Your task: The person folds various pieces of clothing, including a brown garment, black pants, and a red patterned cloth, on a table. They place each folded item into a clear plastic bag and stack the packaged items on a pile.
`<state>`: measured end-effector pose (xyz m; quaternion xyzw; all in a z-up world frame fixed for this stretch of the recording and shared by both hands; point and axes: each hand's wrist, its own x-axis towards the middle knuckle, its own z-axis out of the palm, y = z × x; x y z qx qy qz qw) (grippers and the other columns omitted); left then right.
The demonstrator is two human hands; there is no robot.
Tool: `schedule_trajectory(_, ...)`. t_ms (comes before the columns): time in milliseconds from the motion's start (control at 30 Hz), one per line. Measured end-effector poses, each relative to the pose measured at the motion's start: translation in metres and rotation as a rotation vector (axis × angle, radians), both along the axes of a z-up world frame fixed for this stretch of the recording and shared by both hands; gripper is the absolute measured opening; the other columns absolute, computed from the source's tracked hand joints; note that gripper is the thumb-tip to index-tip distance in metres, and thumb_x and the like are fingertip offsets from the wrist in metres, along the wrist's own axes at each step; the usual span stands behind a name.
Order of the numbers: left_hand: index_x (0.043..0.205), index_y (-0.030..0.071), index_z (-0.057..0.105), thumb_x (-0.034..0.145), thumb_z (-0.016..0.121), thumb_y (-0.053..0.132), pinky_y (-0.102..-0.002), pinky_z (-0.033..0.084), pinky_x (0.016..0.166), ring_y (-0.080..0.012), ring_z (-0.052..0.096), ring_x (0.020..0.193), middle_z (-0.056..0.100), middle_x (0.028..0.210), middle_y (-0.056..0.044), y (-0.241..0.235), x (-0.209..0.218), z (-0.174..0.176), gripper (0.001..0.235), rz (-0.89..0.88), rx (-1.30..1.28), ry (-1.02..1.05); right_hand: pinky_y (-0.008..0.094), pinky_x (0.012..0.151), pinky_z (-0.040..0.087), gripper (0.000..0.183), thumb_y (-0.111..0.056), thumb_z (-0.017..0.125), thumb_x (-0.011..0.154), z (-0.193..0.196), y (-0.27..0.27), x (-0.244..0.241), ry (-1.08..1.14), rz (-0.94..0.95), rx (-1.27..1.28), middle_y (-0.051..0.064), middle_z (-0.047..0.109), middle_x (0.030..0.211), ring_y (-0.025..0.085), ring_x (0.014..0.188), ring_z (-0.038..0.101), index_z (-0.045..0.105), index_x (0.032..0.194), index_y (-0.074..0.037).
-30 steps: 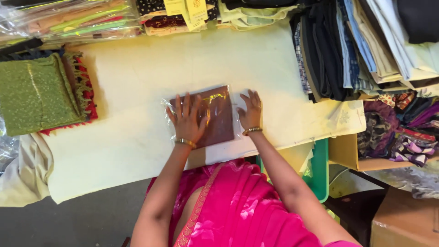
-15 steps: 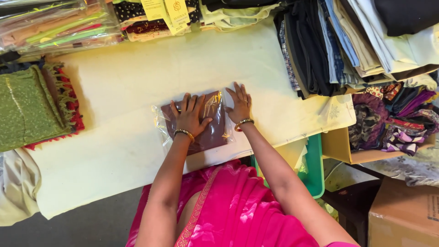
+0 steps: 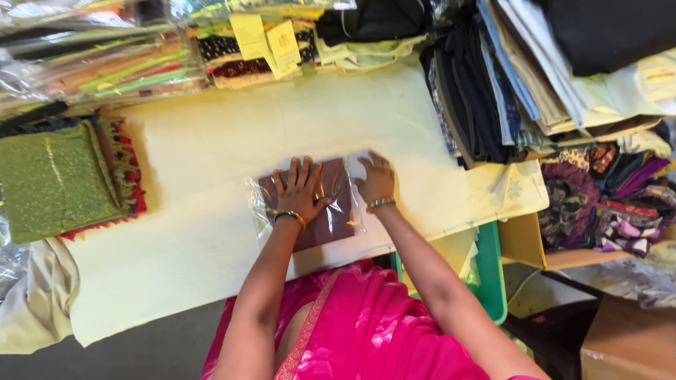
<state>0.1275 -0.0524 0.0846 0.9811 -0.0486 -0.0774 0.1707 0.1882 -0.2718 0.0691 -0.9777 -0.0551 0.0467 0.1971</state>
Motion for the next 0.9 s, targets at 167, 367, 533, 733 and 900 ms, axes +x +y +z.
schedule_trajectory(167, 0.16, 0.027, 0.031, 0.081, 0.076, 0.043, -0.066, 0.013, 0.118, -0.0321, 0.025, 0.152, 0.031, 0.164, -0.007, 0.01, -0.048, -0.002, 0.092, 0.186, -0.026, -0.25, 0.046, 0.097, 0.051, 0.049, -0.016, 0.078, 0.081, -0.029, -0.013, -0.05, -0.076, 0.018, 0.16, 0.01, 0.07, 0.121, 0.033, 0.11, 0.066, 0.066, 0.128, -0.013)
schedule_trajectory(367, 0.158, 0.02, 0.033, 0.073, 0.086, 0.023, -0.056, 0.037, 0.108, -0.0371, 0.04, 0.135, 0.039, 0.149, -0.017, 0.033, -0.102, -0.03, 0.1, 0.839, -0.306, -0.159, 0.042, 0.075, 0.057, 0.065, -0.03, 0.086, 0.074, -0.024, -0.004, -0.07, 0.148, -0.13, 0.299, 0.014, 0.072, 0.1, 0.03, 0.087, 0.071, 0.061, 0.132, -0.012)
schedule_trajectory(533, 0.154, 0.015, 0.032, 0.067, 0.09, 0.02, -0.049, 0.047, 0.099, -0.0404, 0.051, 0.119, 0.043, 0.138, -0.022, 0.054, -0.095, -0.044, 0.105, 1.127, -0.608, -0.061, 0.038, 0.073, 0.059, 0.067, -0.036, 0.089, 0.071, -0.052, -0.013, -0.049, 0.291, -0.189, 0.338, 0.008, 0.076, 0.083, 0.024, 0.078, 0.075, 0.063, 0.128, -0.013)
schedule_trajectory(733, 0.127, 0.01, 0.06, 0.076, 0.089, 0.025, -0.042, 0.053, 0.088, -0.0325, 0.068, 0.1, 0.071, 0.108, -0.016, 0.08, -0.09, -0.066, 0.06, 1.054, -0.63, 0.157, 0.038, 0.074, 0.058, 0.062, -0.034, 0.093, 0.068, -0.05, -0.009, -0.048, 0.336, -0.132, 0.26, 0.007, 0.075, 0.083, 0.024, 0.08, 0.074, 0.067, 0.119, -0.012)
schedule_trajectory(900, 0.114, 0.012, 0.07, 0.076, 0.078, 0.009, -0.036, 0.056, 0.081, -0.0261, 0.072, 0.09, 0.076, 0.099, -0.012, 0.065, -0.096, -0.053, 0.039, 1.1, -0.789, 0.002, 0.043, 0.072, 0.059, 0.082, -0.024, 0.092, 0.06, -0.068, -0.003, -0.072, -0.179, -0.156, 0.39, 0.02, 0.068, 0.105, 0.032, 0.085, 0.071, 0.056, 0.133, -0.006)
